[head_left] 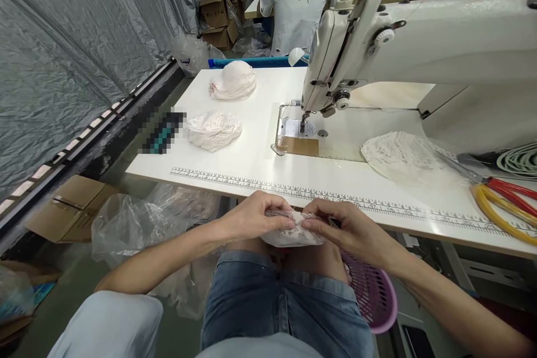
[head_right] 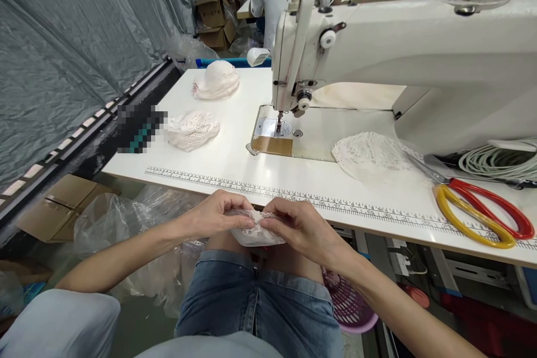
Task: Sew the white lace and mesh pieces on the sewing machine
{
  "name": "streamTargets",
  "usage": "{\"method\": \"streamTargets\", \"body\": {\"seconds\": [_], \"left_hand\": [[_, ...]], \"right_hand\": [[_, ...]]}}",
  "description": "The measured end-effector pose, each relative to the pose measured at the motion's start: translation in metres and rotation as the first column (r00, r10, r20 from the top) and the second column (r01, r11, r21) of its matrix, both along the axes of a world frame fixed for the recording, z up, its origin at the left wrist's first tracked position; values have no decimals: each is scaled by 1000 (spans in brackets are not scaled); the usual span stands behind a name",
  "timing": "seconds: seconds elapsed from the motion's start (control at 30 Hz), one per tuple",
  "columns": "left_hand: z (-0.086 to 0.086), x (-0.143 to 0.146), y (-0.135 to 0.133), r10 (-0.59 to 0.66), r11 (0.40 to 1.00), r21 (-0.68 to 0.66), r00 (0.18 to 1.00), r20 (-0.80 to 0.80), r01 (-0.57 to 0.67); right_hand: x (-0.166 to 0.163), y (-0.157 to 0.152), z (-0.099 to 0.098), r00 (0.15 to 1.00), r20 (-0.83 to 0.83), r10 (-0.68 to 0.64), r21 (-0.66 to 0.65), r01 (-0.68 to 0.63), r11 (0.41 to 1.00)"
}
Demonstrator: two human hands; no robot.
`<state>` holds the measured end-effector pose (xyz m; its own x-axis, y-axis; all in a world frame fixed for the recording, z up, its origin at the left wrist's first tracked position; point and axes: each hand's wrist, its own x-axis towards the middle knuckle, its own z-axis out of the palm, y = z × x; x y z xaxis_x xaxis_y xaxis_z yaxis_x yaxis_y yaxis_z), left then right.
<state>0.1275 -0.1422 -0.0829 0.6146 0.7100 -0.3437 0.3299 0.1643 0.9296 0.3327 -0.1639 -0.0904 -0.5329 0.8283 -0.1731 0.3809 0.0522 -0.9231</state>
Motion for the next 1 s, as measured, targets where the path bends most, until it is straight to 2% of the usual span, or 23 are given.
{"method": "streamTargets", "body": {"seconds": [0.23,0.43,0.57,0.73,0.83,0.93,1.0], "left_hand": [[2,6,0,91,996,-29,993,70,-89],[8,3,4,236,961,-180,963,128,-212],[4,1,6,272,941,-248,950,152,-230],[0,6,6,292,922,-323,933,212,-215],[-2,12,3,284,933,-283,940,188,-225],[-4,16,1,259,957,-173,953,157,-231],[-3,17,0,239,968,-109,962,134,-226]], "right_hand": [[3,3,3,999,-49,-3,-82,-1,997],[13,5,7,982,-186,14,-249,-61,967],[21,3,8,976,-219,17,-334,-92,938],[27,0,8,977,-209,41,-333,-110,936],[23,-2,6,984,-176,37,-280,-86,956],[15,-1,3,991,-133,16,-201,-43,979],[10,0,1,991,-135,-18,-196,-9,981]]}}
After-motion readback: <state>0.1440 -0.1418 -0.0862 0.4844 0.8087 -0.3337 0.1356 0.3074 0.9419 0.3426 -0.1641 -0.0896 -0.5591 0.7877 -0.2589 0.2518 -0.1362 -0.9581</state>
